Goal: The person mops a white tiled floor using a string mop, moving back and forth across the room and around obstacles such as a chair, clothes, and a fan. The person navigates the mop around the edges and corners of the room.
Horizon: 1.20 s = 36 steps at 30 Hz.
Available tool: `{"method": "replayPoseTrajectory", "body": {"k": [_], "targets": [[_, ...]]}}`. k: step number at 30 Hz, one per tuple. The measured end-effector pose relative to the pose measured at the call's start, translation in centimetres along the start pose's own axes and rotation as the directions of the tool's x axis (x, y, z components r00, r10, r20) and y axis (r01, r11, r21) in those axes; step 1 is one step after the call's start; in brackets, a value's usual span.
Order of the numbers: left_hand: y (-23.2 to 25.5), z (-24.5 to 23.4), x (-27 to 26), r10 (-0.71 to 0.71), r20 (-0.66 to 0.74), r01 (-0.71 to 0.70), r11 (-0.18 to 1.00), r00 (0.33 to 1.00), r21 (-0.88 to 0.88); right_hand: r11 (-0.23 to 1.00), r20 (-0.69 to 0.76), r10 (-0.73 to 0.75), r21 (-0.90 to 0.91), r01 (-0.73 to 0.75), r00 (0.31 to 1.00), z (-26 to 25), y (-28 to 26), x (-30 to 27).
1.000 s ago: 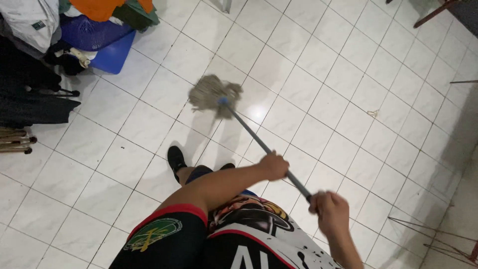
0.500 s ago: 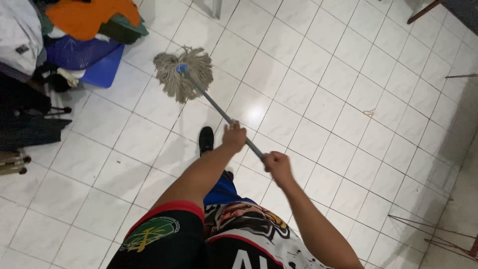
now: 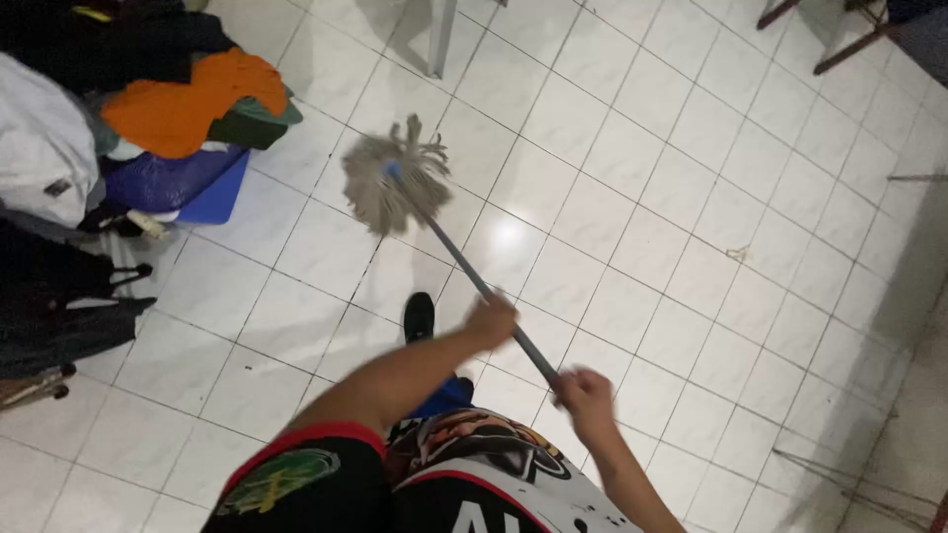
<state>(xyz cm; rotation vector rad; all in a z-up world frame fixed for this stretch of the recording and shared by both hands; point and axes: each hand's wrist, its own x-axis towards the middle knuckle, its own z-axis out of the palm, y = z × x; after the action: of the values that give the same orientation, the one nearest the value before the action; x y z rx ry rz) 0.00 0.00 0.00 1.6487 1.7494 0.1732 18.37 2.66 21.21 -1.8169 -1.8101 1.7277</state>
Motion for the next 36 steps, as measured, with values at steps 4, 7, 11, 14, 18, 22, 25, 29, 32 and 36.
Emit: {"method": "replayPoseTrajectory", "body": {"k": [4, 7, 11, 14, 18, 22, 25, 29, 32, 36], "targets": [[-9.5, -3.1, 1.9, -0.176, -0.027, 0.177, 0.984, 0.984, 0.036, 0.995, 0.033, -0.081, -0.061, 0.082, 0.996, 7.2, -5.6, 6.6], [-12.0, -7.7, 2.8, -0.287, 0.049, 0.286, 0.958, 0.957, 0.019, 0.978, 0.085, -0.149, 0.157, 0.135, 0.985, 9.1, -8.3, 9.4], [-7.9, -9.2, 4.3, -0.070, -0.074, 0.080, 0.987, 0.995, 0.140, 0.996, -0.020, -0.070, 0.061, 0.071, 0.997, 4.4, -13.6, 5.9], [-2.4, -10.7, 2.8, 0.082, -0.083, -0.073, 0.993, 0.993, 0.097, 0.995, -0.048, 0.021, -0.097, -0.026, 0.999, 0.2, -14.3, 2.6], [0.4, -12.4, 2.4, 0.062, -0.076, -0.070, 0.992, 0.995, -0.104, 0.998, -0.133, -0.062, 0.014, 0.065, 0.989, -1.0, -15.6, 1.9], [-3.0, -12.6, 6.4, -0.052, -0.147, 0.039, 0.995, 0.988, -0.090, 0.994, -0.126, -0.104, -0.059, 0.097, 0.987, -0.4, -16.7, 7.6], [-7.2, -13.2, 10.1, -0.165, -0.178, 0.164, 0.986, 0.970, -0.024, 0.973, 0.034, -0.201, -0.108, 0.203, 0.979, 0.4, -16.2, 14.0], [-9.7, -11.6, 15.3, -0.393, -0.152, 0.388, 0.920, 0.907, -0.065, 0.949, 0.118, -0.267, -0.141, 0.282, 0.956, -0.1, -11.1, 22.8], [-6.7, -9.5, 19.2, -0.418, -0.112, 0.410, 0.908, 0.902, -0.086, 0.972, 0.125, -0.194, -0.108, 0.208, 0.973, -4.9, -9.7, 24.1], [3.4, -7.6, 23.9, -0.249, -0.031, 0.250, 0.968, 0.968, 0.019, 0.959, 0.126, 0.000, -0.282, 0.036, 0.992, -16.7, -12.2, 20.2]]}}
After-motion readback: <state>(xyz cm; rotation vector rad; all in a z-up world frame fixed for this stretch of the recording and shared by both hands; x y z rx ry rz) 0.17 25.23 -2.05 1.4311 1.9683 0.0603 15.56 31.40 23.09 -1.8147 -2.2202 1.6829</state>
